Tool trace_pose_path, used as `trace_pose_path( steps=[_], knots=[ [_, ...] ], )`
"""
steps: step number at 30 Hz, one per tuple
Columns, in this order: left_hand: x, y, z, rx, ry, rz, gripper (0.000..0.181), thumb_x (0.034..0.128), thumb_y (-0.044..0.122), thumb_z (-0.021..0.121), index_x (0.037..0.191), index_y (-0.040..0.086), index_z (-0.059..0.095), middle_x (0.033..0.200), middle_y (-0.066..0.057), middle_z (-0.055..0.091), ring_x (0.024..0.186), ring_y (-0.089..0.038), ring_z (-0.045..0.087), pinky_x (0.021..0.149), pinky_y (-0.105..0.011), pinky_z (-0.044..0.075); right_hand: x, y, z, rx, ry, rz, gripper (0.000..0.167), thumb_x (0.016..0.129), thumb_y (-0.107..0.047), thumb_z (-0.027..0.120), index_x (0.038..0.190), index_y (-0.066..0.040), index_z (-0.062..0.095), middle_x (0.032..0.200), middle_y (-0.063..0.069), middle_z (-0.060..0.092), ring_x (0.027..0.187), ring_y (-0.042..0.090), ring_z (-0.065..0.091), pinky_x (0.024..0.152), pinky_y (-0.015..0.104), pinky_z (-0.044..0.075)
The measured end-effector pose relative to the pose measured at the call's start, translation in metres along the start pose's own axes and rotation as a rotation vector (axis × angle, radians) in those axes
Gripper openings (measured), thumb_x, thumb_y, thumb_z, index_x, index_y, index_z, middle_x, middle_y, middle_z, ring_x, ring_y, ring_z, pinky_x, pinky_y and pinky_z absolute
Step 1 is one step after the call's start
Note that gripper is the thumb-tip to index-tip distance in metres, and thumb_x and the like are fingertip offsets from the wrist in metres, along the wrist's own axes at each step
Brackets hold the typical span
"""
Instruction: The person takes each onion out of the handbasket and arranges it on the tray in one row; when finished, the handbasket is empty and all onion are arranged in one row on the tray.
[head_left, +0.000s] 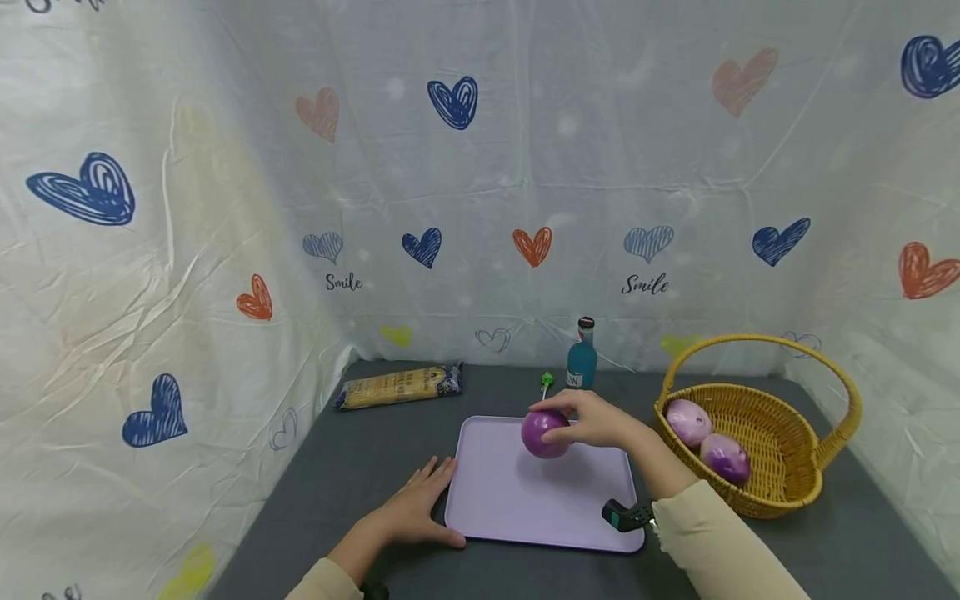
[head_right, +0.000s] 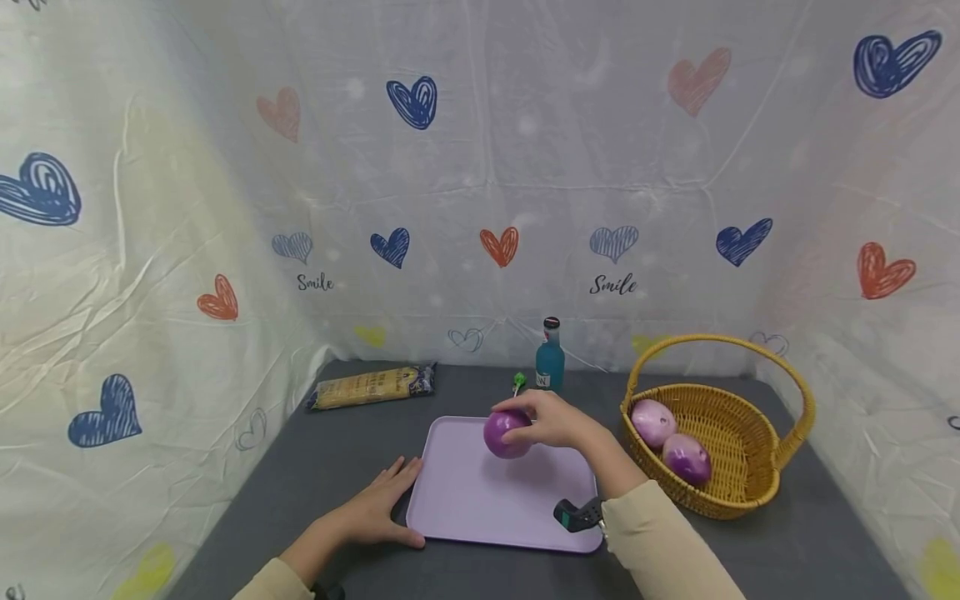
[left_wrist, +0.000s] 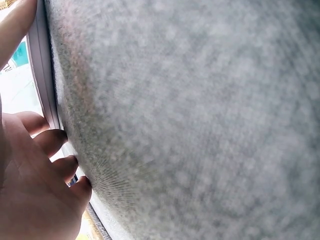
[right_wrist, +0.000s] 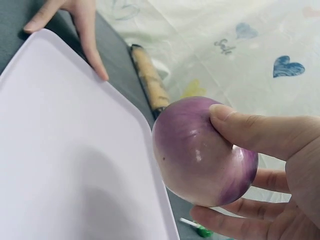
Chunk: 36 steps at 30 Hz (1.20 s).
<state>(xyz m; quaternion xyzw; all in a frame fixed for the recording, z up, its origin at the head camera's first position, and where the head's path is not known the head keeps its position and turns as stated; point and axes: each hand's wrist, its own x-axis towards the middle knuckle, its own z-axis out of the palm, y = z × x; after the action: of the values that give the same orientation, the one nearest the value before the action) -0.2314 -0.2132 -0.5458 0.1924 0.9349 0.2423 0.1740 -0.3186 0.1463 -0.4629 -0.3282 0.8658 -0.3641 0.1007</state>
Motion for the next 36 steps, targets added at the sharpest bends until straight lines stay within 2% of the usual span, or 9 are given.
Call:
trace_pose_path(
  steps=[6, 16, 25, 31, 36],
  knots=[
    [0.001, 0.000, 0.000, 0.002, -0.001, -0.004, 0.124, 0.0722, 0.068, 0.080, 0.163, 0.012, 0.017, 0.169, -0.010, 0.018, 0.156, -0.039, 0.008, 0.119, -0.068, 0.017, 0.006, -0.004, 0.004, 0.028, -0.011, -0.012, 0.045, 0.089, -0.038, 0.078, 0.131, -0.024, 0.069, 0.128, 0.009, 0.064, 0.117, 0.031, 0.059, 0.091, 0.052, 0.055],
    [0.001, 0.001, -0.001, 0.014, 0.004, 0.000, 0.124, 0.0717, 0.067, 0.080, 0.163, 0.011, 0.017, 0.169, -0.010, 0.019, 0.156, -0.039, 0.009, 0.119, -0.068, 0.016, 0.016, -0.008, 0.011, 0.048, -0.034, 0.005, 0.045, 0.089, -0.037, 0.078, 0.131, -0.026, 0.069, 0.130, 0.008, 0.062, 0.116, 0.029, 0.059, 0.090, 0.051, 0.056],
    [0.000, 0.000, 0.002, 0.006, 0.012, 0.013, 0.125, 0.0714, 0.068, 0.080, 0.163, 0.011, 0.017, 0.169, -0.011, 0.019, 0.156, -0.039, 0.009, 0.119, -0.068, 0.016, 0.024, -0.008, 0.021, 0.067, -0.036, -0.022, 0.044, 0.089, -0.034, 0.079, 0.131, -0.023, 0.069, 0.125, 0.005, 0.065, 0.114, 0.026, 0.058, 0.091, 0.051, 0.055],
    [0.000, 0.000, 0.002, 0.003, 0.015, -0.013, 0.125, 0.0706, 0.068, 0.080, 0.162, 0.010, 0.018, 0.169, -0.010, 0.020, 0.156, -0.040, 0.011, 0.117, -0.069, 0.019, 0.028, -0.009, 0.029, 0.084, -0.021, -0.036, 0.043, 0.089, -0.033, 0.079, 0.129, -0.022, 0.070, 0.124, 0.006, 0.066, 0.114, 0.026, 0.059, 0.094, 0.055, 0.054],
    [0.000, -0.001, 0.002, -0.004, 0.016, -0.018, 0.125, 0.0707, 0.068, 0.080, 0.162, 0.009, 0.018, 0.169, -0.011, 0.020, 0.155, -0.043, 0.012, 0.116, -0.070, 0.020, 0.032, -0.011, 0.036, 0.062, -0.020, -0.043, 0.044, 0.088, -0.034, 0.079, 0.129, -0.023, 0.070, 0.123, 0.005, 0.067, 0.111, 0.025, 0.060, 0.092, 0.052, 0.056]
  ],
)
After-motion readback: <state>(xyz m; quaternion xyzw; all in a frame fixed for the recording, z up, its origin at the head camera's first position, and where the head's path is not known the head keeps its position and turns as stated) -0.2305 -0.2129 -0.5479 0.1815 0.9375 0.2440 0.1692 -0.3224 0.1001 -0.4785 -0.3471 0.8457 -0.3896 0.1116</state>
